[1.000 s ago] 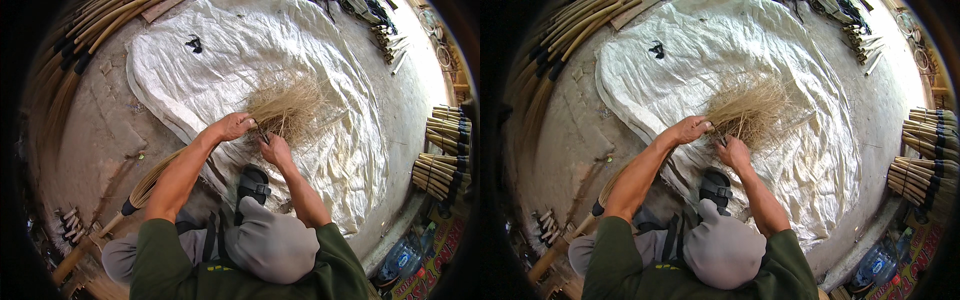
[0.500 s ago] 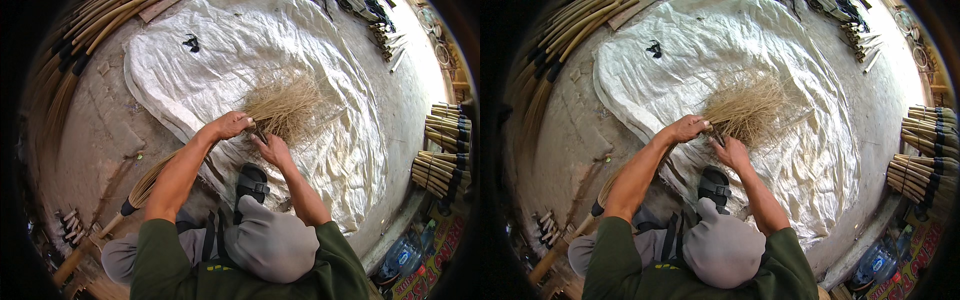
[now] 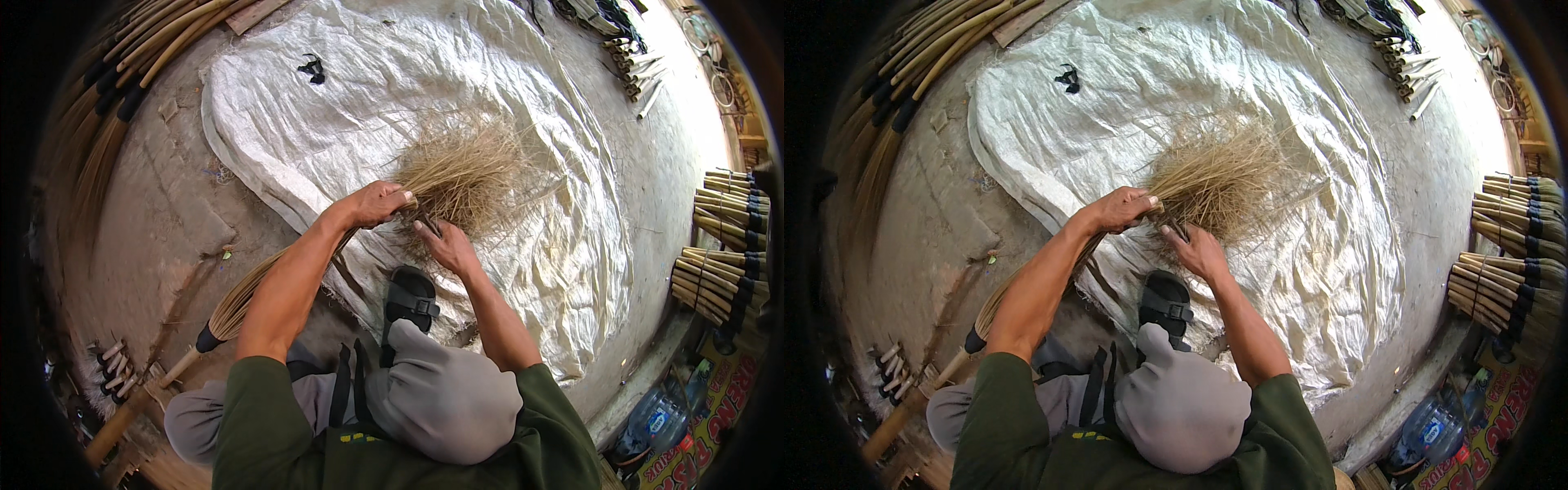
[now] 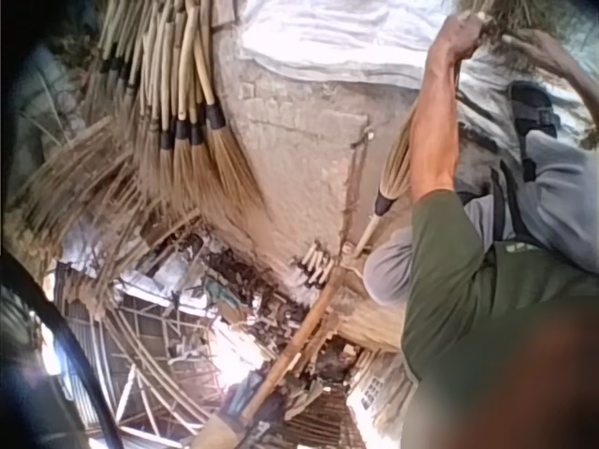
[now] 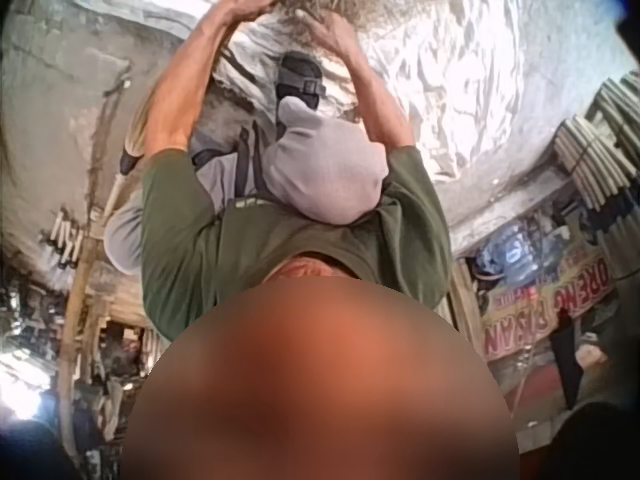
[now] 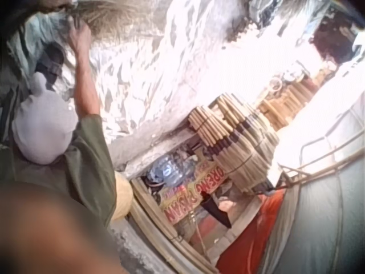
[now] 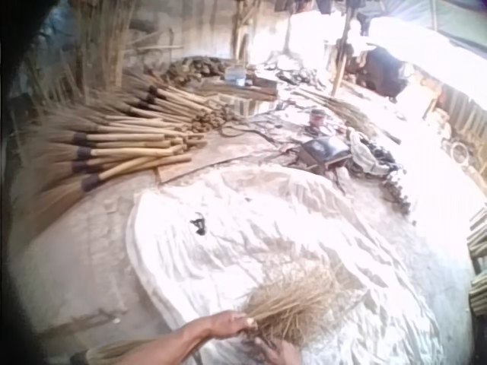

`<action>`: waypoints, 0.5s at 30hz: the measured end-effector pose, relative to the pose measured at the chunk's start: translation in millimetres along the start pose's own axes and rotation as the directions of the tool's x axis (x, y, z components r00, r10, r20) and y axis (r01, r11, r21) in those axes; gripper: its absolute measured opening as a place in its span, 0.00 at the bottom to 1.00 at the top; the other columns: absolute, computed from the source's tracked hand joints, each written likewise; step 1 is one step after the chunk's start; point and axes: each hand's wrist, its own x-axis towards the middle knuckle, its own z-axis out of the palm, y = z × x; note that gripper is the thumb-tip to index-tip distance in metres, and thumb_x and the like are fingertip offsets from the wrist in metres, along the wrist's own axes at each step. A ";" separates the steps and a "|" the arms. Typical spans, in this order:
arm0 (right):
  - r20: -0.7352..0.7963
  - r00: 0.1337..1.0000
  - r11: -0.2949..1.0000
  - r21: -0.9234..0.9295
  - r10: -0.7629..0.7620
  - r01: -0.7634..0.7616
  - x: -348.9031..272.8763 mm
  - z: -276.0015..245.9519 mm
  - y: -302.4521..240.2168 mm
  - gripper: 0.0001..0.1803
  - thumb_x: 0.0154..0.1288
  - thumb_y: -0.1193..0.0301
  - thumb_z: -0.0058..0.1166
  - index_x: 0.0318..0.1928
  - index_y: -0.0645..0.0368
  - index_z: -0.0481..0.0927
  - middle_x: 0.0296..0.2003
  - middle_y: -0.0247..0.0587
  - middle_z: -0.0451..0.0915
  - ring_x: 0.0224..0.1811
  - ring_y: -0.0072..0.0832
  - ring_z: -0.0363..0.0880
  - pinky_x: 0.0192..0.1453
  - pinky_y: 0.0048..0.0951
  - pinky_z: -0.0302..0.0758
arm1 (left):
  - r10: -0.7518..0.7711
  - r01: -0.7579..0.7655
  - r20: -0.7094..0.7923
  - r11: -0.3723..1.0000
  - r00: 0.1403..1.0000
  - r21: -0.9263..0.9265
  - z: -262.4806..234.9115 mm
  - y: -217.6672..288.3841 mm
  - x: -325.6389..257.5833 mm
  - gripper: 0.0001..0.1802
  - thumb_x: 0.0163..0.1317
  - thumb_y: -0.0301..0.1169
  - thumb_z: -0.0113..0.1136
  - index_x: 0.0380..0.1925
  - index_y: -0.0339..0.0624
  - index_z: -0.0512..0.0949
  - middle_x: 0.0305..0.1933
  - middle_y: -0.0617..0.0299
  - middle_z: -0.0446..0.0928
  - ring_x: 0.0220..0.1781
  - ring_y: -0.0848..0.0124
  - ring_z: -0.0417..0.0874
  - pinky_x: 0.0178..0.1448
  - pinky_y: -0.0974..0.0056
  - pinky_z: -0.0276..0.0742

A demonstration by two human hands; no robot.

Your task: The person sits on the floor and repeatedly trims the bristles of a straw broom using shears. After each trim, the person places the broom on the floor and picks up another one to continue the process.

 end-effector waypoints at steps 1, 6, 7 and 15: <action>-0.026 0.999 0.999 -0.048 -0.026 0.025 1.6 -0.6 -0.5 0.35 0.70 0.38 0.52 0.46 0.62 0.85 0.39 0.63 0.85 0.48 0.61 0.83 0.54 0.54 0.76 | 0.000 0.000 0.012 1.000 1.000 0.005 0.9 -0.4 0.3 0.20 0.77 0.50 0.53 0.40 0.45 0.81 0.20 0.76 0.64 0.20 0.82 0.60 0.23 0.69 0.54; -0.029 0.999 0.961 -0.274 -0.030 0.021 10.8 -2.4 -2.9 0.34 0.70 0.37 0.52 0.44 0.59 0.86 0.36 0.61 0.85 0.46 0.60 0.83 0.52 0.54 0.76 | 0.100 -0.106 0.062 0.989 0.993 0.103 4.6 0.4 0.1 0.20 0.77 0.50 0.53 0.40 0.47 0.81 0.20 0.76 0.64 0.19 0.82 0.59 0.21 0.70 0.54; -0.034 0.999 0.965 -0.260 -0.014 0.005 11.6 -2.3 -2.9 0.33 0.70 0.37 0.52 0.43 0.58 0.86 0.35 0.60 0.85 0.45 0.60 0.83 0.52 0.55 0.76 | 0.057 -0.060 0.050 0.995 0.997 0.080 4.8 1.7 -0.8 0.19 0.77 0.50 0.53 0.41 0.47 0.81 0.20 0.76 0.64 0.19 0.82 0.59 0.21 0.70 0.53; 0.029 0.998 0.996 -0.070 0.048 -0.046 2.4 -4.6 3.0 0.31 0.69 0.38 0.54 0.47 0.55 0.85 0.39 0.58 0.87 0.50 0.58 0.84 0.57 0.53 0.77 | -0.051 0.052 0.038 0.998 0.998 -0.023 7.2 17.6 -10.6 0.20 0.76 0.52 0.53 0.42 0.47 0.80 0.20 0.74 0.63 0.18 0.82 0.58 0.20 0.69 0.51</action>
